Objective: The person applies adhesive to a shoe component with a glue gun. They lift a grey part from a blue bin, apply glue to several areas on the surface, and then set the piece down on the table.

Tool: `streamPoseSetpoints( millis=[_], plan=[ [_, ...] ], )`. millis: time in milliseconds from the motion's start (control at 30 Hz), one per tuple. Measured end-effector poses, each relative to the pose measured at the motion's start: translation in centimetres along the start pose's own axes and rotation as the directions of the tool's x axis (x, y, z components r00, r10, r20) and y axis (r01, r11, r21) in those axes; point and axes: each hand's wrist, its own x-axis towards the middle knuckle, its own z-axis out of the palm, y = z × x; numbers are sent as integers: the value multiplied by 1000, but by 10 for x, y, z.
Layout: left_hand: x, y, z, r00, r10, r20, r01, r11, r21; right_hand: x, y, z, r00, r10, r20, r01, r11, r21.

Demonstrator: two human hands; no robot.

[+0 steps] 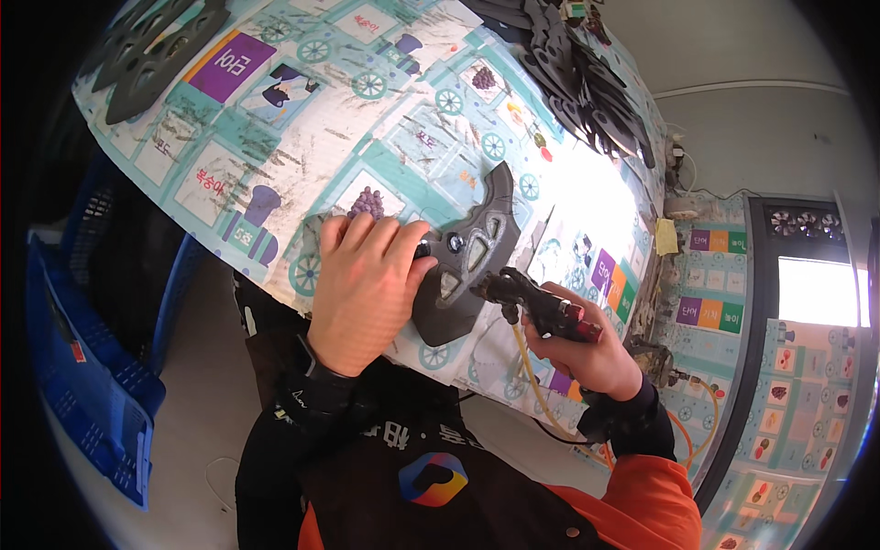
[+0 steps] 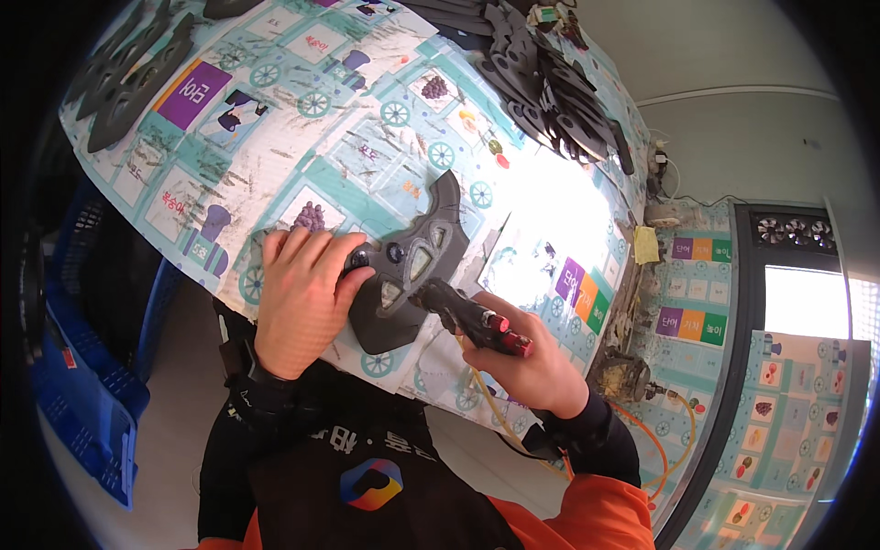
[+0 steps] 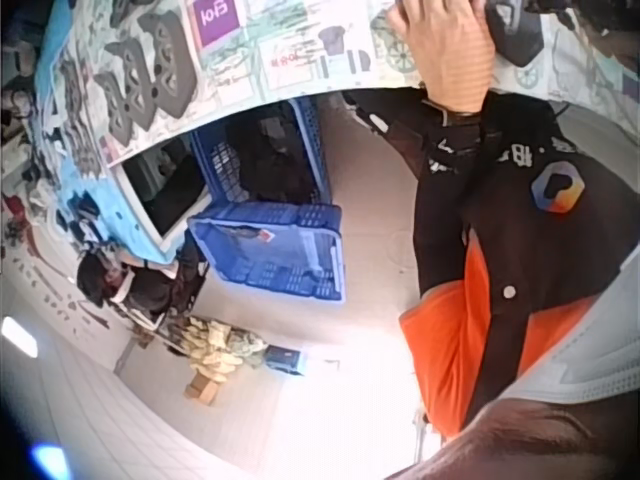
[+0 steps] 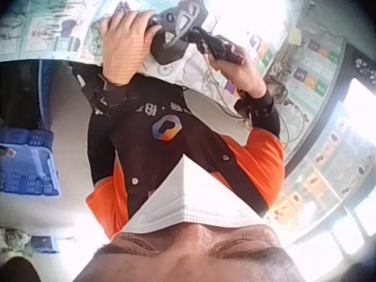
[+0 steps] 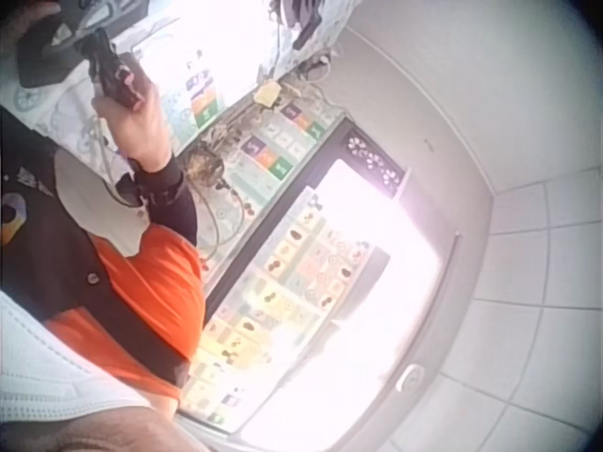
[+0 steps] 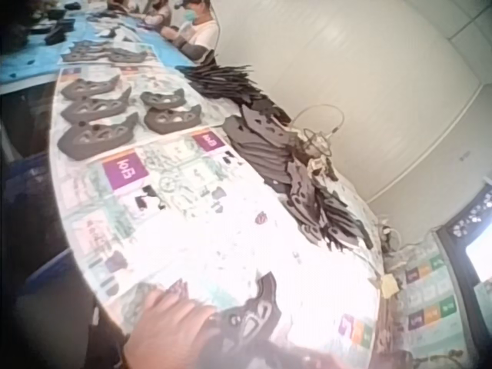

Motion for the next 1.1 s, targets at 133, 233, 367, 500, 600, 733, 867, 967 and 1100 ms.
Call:
streamPoseSetpoints(
  millis=[133, 233, 367, 500, 600, 733, 867, 967, 1100],
  plan=[
    [0, -1, 1, 1000, 3, 6, -3, 1000, 14, 2, 5, 1, 998, 57, -20, -57, 998, -11],
    [0, -1, 1, 1000, 1, 1, -1, 1000, 13, 5, 6, 2, 998, 46, -29, -47, 998, -35],
    [-1, -1, 1, 1000, -2, -7, 2, 1000, 3, 10, -6, 5, 1000, 13, 14, -12, 1000, -29],
    [-2, -2, 3, 1000, 6, -12, -6, 1000, 4, 10, -9, 10, 999, -1, 40, 0, 1000, 19],
    [-2, -1, 2, 1000, 5, -11, -5, 1000, 3, 7, -6, 14, 996, -93, -16, 92, 995, -27],
    [-4, -2, 3, 1000, 7, -11, -7, 1000, -2, 8, 3, 13, 994, -84, 75, 89, 994, -61],
    [-2, -1, 2, 1000, 3, -12, -3, 1000, -17, 0, 2, 13, 992, -43, 116, 61, 986, -158],
    [-3, -2, 1, 1000, 2, -16, -2, 1000, 0, -7, -8, 14, 987, 34, 157, -8, 986, -164],
    [2, -3, 0, 1000, 9, 5, -9, 1000, -13, -20, -2, 8, 987, -21, 160, 28, 999, -41]
  ],
)
